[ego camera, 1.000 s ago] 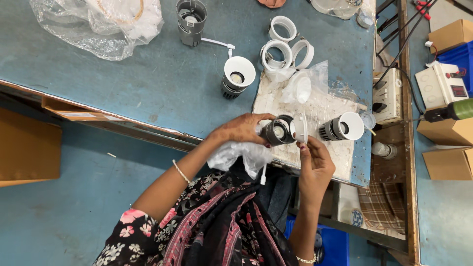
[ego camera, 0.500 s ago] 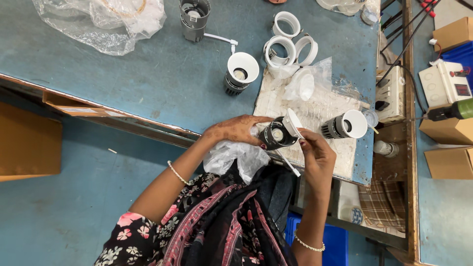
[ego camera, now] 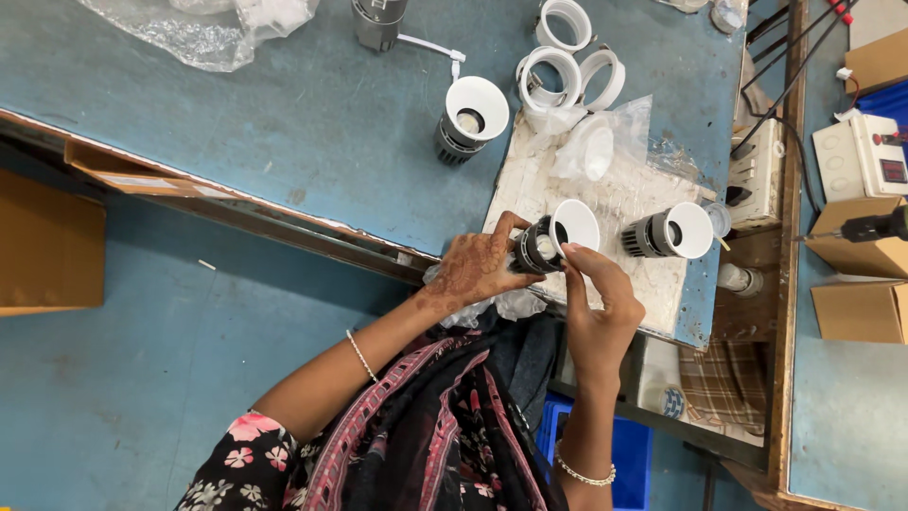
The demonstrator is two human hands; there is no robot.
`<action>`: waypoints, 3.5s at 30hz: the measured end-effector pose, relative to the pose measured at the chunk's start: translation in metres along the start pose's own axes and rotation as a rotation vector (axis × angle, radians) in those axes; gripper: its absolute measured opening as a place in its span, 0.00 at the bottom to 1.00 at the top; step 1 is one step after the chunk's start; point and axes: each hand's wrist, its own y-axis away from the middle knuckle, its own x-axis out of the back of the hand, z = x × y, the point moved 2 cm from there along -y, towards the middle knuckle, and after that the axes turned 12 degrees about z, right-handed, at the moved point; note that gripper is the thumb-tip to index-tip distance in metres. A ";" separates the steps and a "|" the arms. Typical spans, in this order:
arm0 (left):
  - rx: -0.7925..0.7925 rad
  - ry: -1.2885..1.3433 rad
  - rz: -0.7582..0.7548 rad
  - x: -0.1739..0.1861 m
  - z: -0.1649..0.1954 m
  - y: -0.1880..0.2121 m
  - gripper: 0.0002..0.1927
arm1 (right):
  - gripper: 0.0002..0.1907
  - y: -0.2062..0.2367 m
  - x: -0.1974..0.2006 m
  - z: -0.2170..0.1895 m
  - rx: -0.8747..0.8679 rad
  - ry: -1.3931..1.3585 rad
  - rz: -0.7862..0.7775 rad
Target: The person assembles small cylindrical light fixtures by inserting white plastic rings into black housings and securing them with zip ties. The person handles multiple units one at a time, placing completed units on the table.
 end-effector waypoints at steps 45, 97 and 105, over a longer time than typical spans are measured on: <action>-0.023 -0.004 -0.024 -0.007 -0.004 -0.001 0.43 | 0.09 -0.009 0.007 -0.008 0.040 0.130 -0.224; 0.061 -0.004 -0.090 -0.002 -0.002 -0.001 0.42 | 0.49 -0.085 -0.008 -0.003 0.109 0.515 -0.926; 0.047 -0.014 -0.058 0.002 0.003 -0.001 0.44 | 0.46 -0.080 -0.007 0.004 0.188 0.417 -0.872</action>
